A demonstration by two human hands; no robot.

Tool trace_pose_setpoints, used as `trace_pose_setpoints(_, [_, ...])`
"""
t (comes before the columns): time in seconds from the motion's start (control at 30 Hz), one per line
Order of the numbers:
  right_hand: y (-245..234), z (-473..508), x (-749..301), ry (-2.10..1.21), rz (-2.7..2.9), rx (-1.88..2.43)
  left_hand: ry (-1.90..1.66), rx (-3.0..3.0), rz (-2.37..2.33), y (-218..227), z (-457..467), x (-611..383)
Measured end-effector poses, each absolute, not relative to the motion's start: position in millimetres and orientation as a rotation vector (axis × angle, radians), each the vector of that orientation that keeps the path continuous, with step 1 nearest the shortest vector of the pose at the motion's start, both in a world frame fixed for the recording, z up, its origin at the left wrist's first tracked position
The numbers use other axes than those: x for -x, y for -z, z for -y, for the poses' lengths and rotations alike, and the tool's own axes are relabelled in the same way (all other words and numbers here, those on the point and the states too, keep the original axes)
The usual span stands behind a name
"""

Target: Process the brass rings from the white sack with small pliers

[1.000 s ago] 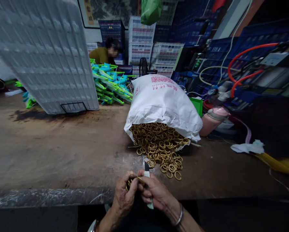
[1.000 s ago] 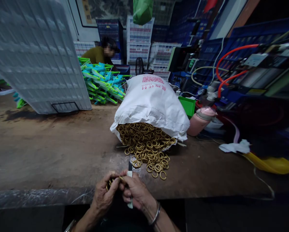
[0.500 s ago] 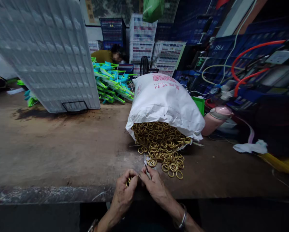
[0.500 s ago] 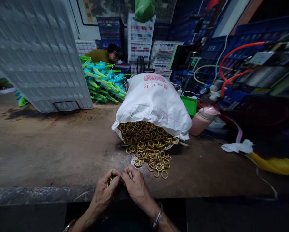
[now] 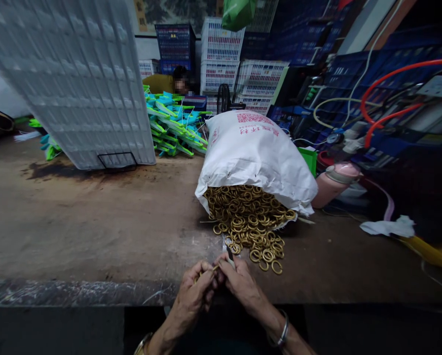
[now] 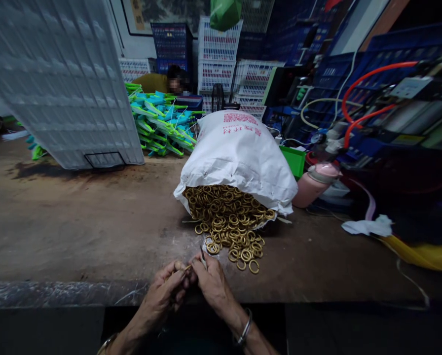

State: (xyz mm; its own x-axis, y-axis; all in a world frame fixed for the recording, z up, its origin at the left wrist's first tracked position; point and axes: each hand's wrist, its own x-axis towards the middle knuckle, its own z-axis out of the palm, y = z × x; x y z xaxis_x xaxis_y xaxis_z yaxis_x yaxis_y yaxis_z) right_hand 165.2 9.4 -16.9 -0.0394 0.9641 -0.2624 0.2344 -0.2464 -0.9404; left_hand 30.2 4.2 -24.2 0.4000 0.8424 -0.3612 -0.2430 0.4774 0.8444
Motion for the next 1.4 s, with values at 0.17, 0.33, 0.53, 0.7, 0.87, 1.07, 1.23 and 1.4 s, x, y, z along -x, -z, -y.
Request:
trace_pose_setpoints(0.17, [20.7, -3.5, -170.1, -0.961, 1.702, 1.661, -0.831, -0.838, -0.934, 26.7, -5.3, -28.6])
trace_pose_setpoints(0.33, [20.4, 3.4, -169.3, -0.86, 2.005, 1.654, -0.85, -0.94, -0.965, 28.4, -4.7, -28.4])
trace_pose_setpoints(0.53, [21.1, 2.3, -170.5, -0.803, 2.125, 1.681, -0.88, -1.114, -1.047, 27.7, -4.6, -26.3])
trace_pose_setpoints(0.7, [21.3, 3.9, -171.2, -0.81, 2.199, 1.698, -0.922, -1.27, -1.054, 28.9, -4.4, -23.4])
trace_pose_setpoints(0.87, [22.8, 5.0, -170.7, -0.709, 2.185, 1.771, -0.871, -1.241, -1.03, 17.6, 3.3, -19.3])
trace_pose_setpoints(1.07, [30.5, -4.2, -179.1, -0.514, 2.039, 1.892, -0.75, -0.955, -0.821, 4.3, 11.5, -20.2])
trace_pose_setpoints(1.23, [30.4, -12.0, -191.4, -0.257, 1.874, 1.997, -0.757, -0.681, -0.812, 11.5, -1.3, -21.8])
trace_pose_setpoints(1.4, [32.2, -17.4, -196.2, -0.227, 1.941, 2.116, -0.798, -0.574, -0.772, 11.2, -6.7, -20.6])
